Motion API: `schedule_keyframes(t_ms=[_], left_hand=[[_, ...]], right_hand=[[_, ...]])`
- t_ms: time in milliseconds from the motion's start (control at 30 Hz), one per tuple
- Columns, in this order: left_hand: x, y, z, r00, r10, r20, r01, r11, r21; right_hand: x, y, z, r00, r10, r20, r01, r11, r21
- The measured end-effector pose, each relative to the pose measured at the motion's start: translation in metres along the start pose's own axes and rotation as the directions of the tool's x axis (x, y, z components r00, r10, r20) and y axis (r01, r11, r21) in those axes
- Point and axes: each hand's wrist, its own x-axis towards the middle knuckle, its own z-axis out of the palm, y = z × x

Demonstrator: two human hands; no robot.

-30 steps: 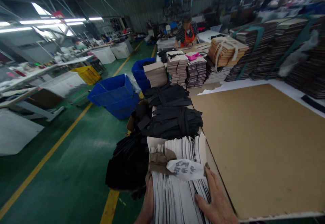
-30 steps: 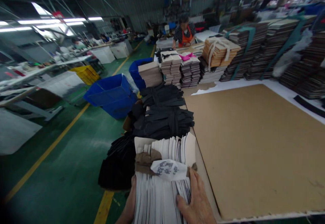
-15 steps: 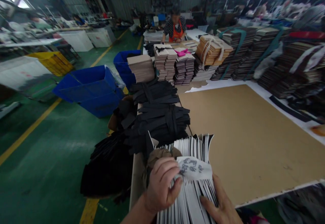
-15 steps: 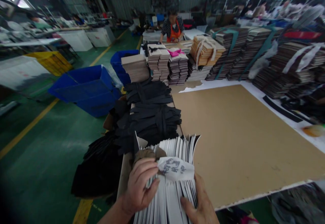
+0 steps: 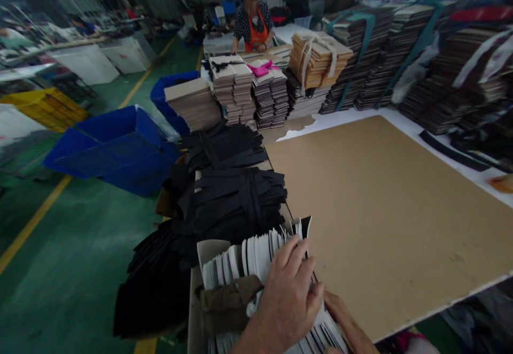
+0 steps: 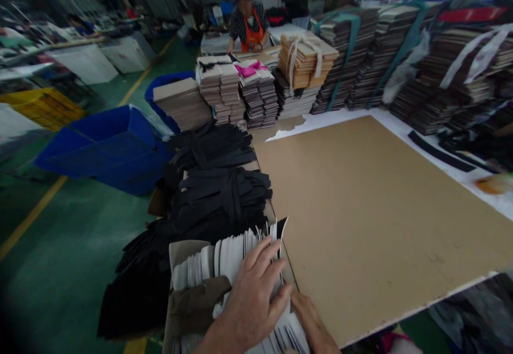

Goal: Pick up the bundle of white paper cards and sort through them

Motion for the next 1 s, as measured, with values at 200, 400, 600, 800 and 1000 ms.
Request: schedule_keyframes(t_ms=[200,400,600,800,1000], left_hand=[[0.003,-0.007,-0.002,0.999,-0.033,0.005,0.033,0.997,0.076],[-0.001,-0.022,0.007,0.997,-0.023,-0.074,0.029,0.996,0.081],[0.010,-0.021,0.019,0.980,-0.055,-0.192,0.056,0.998,-0.003],[0.016,-0.016,0.018,0.956,-0.146,-0.255,0.142,0.989,-0.035],[0.016,-0.018,0.016,0.946,-0.147,-0.289,0.135,0.989,-0.060]], right_hand=[[0.045,-0.029,-0.026,0.972,0.198,-0.129,-0.176,0.971,0.163],[0.121,-0.067,-0.020,0.965,0.210,-0.157,-0.123,0.891,0.437],[0.148,-0.084,-0.011,0.966,0.229,-0.118,-0.129,0.825,0.550],[0.153,-0.070,-0.013,0.956,0.269,-0.116,-0.142,0.772,0.620],[0.158,-0.064,-0.011,0.954,0.293,-0.063,-0.170,0.702,0.691]])
